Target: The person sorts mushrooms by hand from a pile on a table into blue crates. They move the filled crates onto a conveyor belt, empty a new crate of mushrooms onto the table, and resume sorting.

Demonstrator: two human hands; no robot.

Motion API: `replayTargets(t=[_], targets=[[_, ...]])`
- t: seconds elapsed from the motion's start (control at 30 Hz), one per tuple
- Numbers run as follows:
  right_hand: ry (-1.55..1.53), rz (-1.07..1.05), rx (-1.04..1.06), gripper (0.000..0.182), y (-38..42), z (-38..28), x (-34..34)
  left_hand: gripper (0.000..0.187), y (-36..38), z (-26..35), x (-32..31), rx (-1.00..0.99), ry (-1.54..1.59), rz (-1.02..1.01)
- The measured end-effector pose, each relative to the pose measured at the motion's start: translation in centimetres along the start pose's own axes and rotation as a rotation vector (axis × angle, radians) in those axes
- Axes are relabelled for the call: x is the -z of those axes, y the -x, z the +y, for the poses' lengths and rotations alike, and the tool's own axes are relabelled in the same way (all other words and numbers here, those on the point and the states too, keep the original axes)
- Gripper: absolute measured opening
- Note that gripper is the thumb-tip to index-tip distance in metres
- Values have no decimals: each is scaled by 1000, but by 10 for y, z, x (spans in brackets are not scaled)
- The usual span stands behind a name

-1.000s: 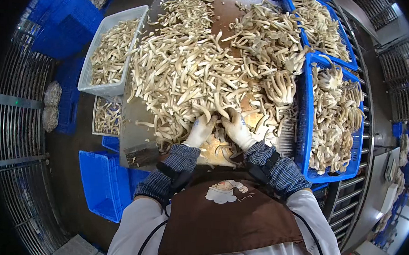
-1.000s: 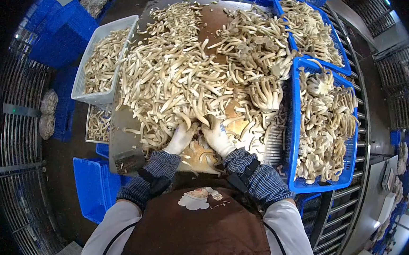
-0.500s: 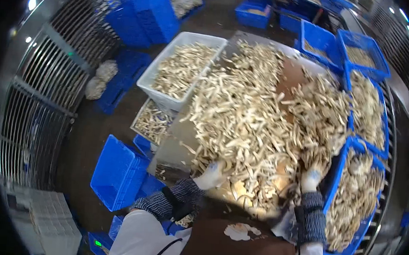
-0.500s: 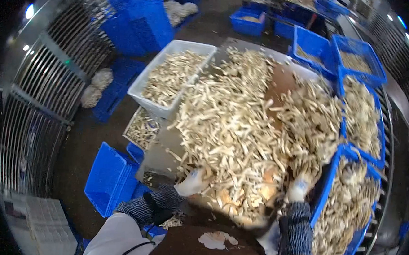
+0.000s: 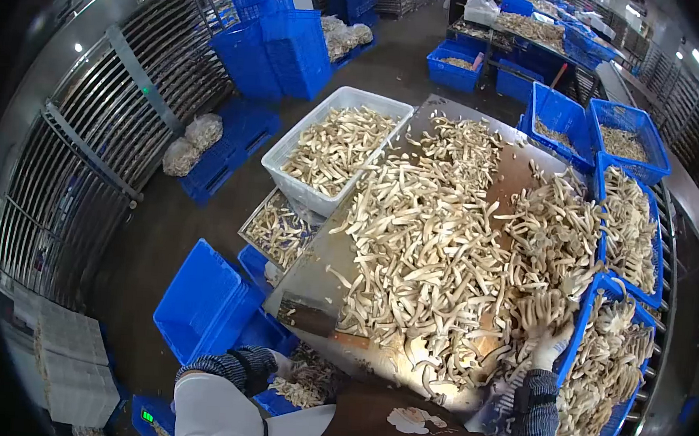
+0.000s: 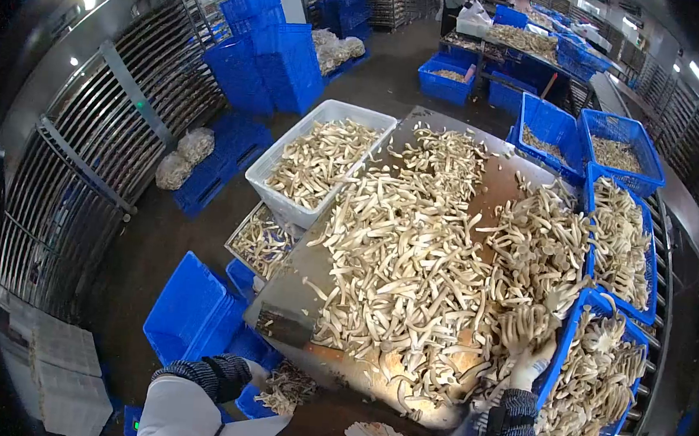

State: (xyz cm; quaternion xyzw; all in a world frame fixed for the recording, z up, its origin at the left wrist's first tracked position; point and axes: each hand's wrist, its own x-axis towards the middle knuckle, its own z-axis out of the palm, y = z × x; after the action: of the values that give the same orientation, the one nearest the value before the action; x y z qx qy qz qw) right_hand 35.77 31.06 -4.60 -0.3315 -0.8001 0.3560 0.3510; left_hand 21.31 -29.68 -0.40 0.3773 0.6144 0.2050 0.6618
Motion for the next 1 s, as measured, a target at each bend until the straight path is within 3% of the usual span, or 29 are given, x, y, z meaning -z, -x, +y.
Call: replayTargets(t=[0.03,0.13,0.17,0.23,0.27,0.3,0.33,0.37,0.4,0.43,0.47,0.5,0.53,0.57,0.63,0.7,0.77,0.8,0.83,0.87,0.9,0.93,0.97,1.0], targets=[[213,128,109,56,-4,-52,4,50,-6,-1,6,-29,-15,-1],[-148,40,-113,52,9,-123,-16,49,-48,8,35,-154,-97,30],[-252,-81,-248,52,22,-133,-34,49,-67,13,44,-203,-133,65],[-322,-395,-515,54,55,-150,-72,58,-111,72,62,-301,59,325],[-359,-500,-360,49,70,-161,-87,63,-132,103,71,-363,142,450],[-149,-621,-119,46,86,-148,-103,64,-152,128,81,-493,352,448],[83,-681,161,43,101,-136,-119,64,-174,142,90,-413,303,531],[261,-678,430,42,117,-124,-135,65,-188,149,96,-331,257,608],[490,-623,603,41,120,-126,-137,68,-189,152,100,-396,221,628],[724,-569,760,41,122,-125,-139,71,-196,148,100,-442,380,620],[745,-584,699,41,124,-122,-142,75,-204,144,101,-491,538,610],[688,-569,644,38,126,-114,-146,79,-219,134,96,-483,891,564],[639,-544,584,34,125,-103,-147,82,-202,161,91,-342,855,708],[415,-574,325,36,121,-95,-145,85,-180,192,94,-209,799,849],[-124,-579,-258,45,109,-108,-135,83,-177,193,108,-31,1188,813],[-591,-489,-823,51,87,-170,-110,75,-209,166,106,-199,1066,836],[-370,-575,-283,57,91,-161,-123,59,-224,166,97,-372,1141,872],[-486,-570,-412,75,82,-162,-121,61,-222,168,103,-286,1045,848],[-404,-518,-542,79,80,-161,-111,62,-216,166,112,-202,949,825],[-428,-507,-489,79,68,-148,-108,68,-208,167,119,-30,975,793],[-451,-500,-435,79,60,-127,-103,77,-206,167,123,-75,908,894],[-371,-332,-428,79,58,-108,-102,68,-204,167,124,-11,984,933],[29,-143,-153,89,45,-92,-91,59,-192,185,125,55,1059,972],[229,-155,-188,97,31,-82,-75,70,-192,177,130,-10,945,961]])
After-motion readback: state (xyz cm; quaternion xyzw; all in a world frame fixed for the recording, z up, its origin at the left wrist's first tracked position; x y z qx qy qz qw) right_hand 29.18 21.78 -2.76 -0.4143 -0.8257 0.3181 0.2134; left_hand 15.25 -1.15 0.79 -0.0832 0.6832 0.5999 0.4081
